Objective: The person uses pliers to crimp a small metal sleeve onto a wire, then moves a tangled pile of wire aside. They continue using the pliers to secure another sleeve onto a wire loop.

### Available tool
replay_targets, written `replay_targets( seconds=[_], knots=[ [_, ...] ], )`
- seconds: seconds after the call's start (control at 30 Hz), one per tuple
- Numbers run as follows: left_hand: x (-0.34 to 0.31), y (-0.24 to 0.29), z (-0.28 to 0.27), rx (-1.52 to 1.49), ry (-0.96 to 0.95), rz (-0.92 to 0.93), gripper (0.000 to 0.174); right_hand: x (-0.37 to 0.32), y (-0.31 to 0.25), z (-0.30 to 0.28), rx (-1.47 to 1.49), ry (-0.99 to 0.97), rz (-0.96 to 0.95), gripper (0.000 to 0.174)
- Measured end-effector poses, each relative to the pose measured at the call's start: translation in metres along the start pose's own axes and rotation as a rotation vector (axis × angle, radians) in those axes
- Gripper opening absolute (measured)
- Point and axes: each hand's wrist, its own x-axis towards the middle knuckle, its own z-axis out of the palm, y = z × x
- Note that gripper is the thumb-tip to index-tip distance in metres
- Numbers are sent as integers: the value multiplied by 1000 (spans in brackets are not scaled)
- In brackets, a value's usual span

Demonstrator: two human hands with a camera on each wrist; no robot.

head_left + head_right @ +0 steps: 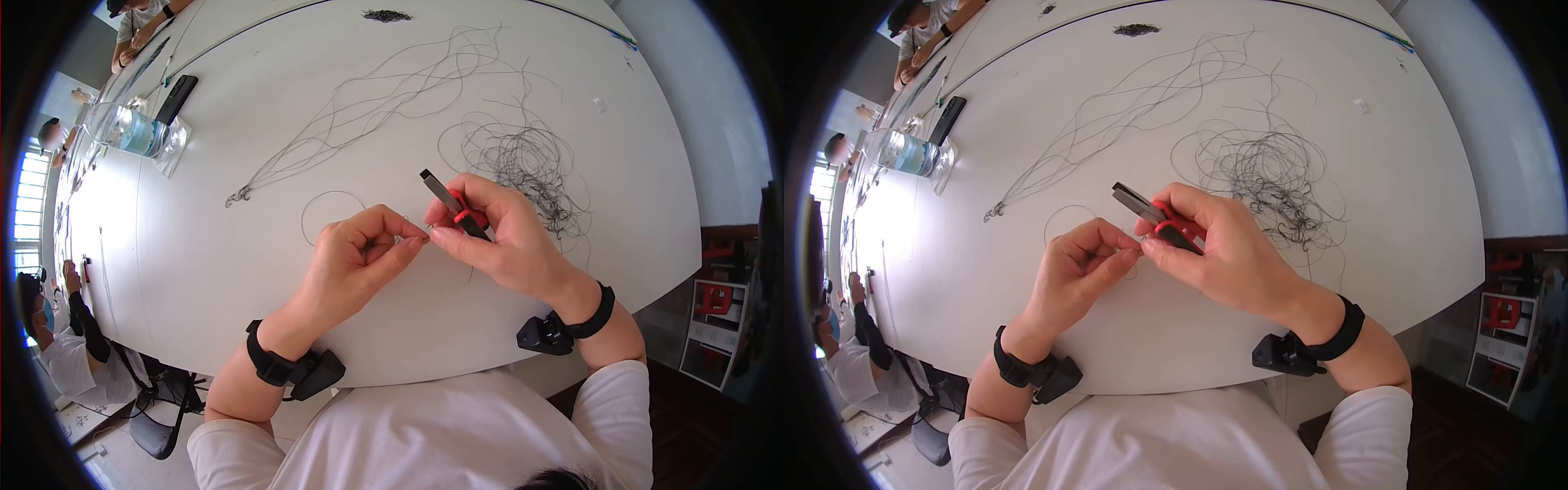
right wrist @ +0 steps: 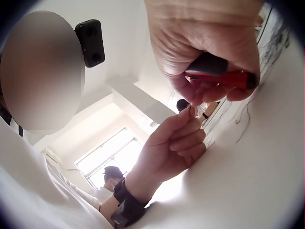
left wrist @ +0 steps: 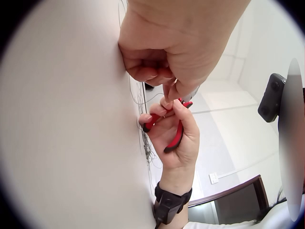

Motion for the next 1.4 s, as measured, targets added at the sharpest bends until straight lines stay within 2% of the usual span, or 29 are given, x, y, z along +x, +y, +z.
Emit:
replay_targets(
  seconds=[0.1, 0.17, 0.2, 0.27, 0.3, 0.5, 0.63, 0.73, 0.8, 0.83, 0.9, 0.93, 1.0, 1.1, 1.2, 1.3, 1.37, 1.4],
  knots=[
    [0, 3, 0, -137, 7, 2, 13, -1, -4, -4, 32, 12, 18, 20],
    [2, 7, -5, -375, 40, -97, 15, 0, -2, -13, -348, 132, -162, 23],
    [3, 7, -8, -373, 55, -91, 15, 0, -2, -17, -347, 122, -175, 23],
    [4, 6, -13, -545, 37, -109, 16, -3, -1, -23, -727, 93, -223, 24],
    [3, 7, -14, -542, 51, -105, 16, -4, 1, -25, -773, 65, -263, 23],
    [4, 8, -14, -648, 105, -140, 14, -8, 0, -19, -873, -113, -322, 22],
    [5, 6, -14, -704, 115, -113, 10, -7, 1, -16, -840, -130, -310, 24],
    [3, 4, -16, -711, 82, -110, 7, -6, -2, -15, -861, -117, -406, 23],
    [3, 5, -15, -688, 59, -101, 7, -5, -5, -7, -440, -40, -227, 20],
    [3, 7, -12, -644, 69, -81, 8, -3, -6, -4, -449, -36, -236, 20],
    [2, 4, -11, -579, 64, -22, 8, 1, -8, 2, -69, -56, -44, 24],
    [1, 3, -10, -571, 60, -5, 8, 4, -6, 5, -77, -48, -59, 24],
    [1, 5, -7, -384, 103, 48, 10, 12, -3, 8, 163, -111, 117, 29],
    [2, 1, -7, -378, 135, 150, 10, 25, -15, 13, 292, -105, 143, 29],
    [1, 1, -10, -382, 192, 175, 10, 35, -16, 24, 276, -60, 103, 25],
    [3, -5, -13, -247, 298, 263, 10, 43, -19, 31, 260, -35, 61, 23],
    [4, -5, -15, 5, 388, 350, 10, 45, -20, 30, 225, -36, 29, 21],
    [3, -5, -14, 4, 392, 348, 10, 46, -21, 30, 191, -30, -3, 19]
  ],
)
